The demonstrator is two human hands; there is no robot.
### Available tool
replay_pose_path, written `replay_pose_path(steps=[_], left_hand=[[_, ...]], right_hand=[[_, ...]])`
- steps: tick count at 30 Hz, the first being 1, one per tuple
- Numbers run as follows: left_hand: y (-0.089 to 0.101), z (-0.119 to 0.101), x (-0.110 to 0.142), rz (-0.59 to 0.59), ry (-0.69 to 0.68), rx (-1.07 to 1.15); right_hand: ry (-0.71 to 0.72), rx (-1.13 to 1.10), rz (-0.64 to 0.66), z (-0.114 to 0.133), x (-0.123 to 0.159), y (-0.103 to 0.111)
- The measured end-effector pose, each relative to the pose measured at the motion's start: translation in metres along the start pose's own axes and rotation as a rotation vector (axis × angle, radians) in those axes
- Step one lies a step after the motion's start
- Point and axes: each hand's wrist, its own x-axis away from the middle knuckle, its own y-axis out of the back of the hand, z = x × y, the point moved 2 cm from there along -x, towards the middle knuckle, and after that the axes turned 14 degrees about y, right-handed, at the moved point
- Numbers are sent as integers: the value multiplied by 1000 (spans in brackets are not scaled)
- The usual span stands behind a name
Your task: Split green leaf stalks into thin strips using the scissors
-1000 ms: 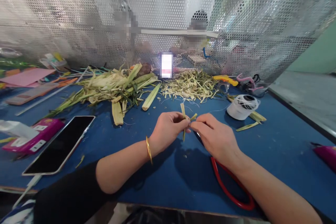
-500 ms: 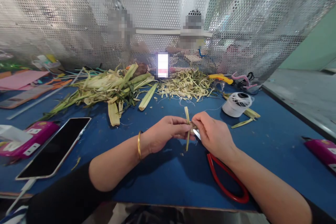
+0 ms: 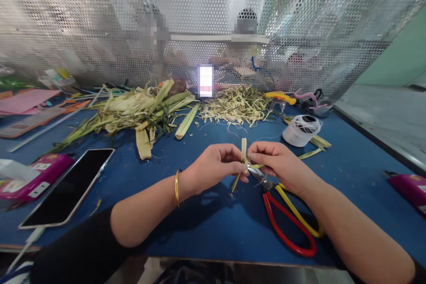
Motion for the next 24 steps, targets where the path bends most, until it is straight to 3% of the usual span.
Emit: replay_pose_path(steps=[4,8,11,16,20,22,24], left_hand=[[1,-2,1,8,-72,53],[4,-2,-1,-138,-152,37],[9,-1,-3,-301,-194,-55],[12,0,-3,-427,-167,-221],[8,3,-4,-262,-74,-217],[5,4,-3,-103,-6,-128],[3,4,-2,47,39,-28]], right_hand=[[-138,-215,-33,-9,-1,-4],[-53,-190,-102,-11,-1,-16],[88,119,-157,-7,3,-20],[548,785,-109,8,12,-23],[695,1017,-63,18,14,-17],[664,950,-38,21,11,-10],[545,760,-13,22,8,-2]])
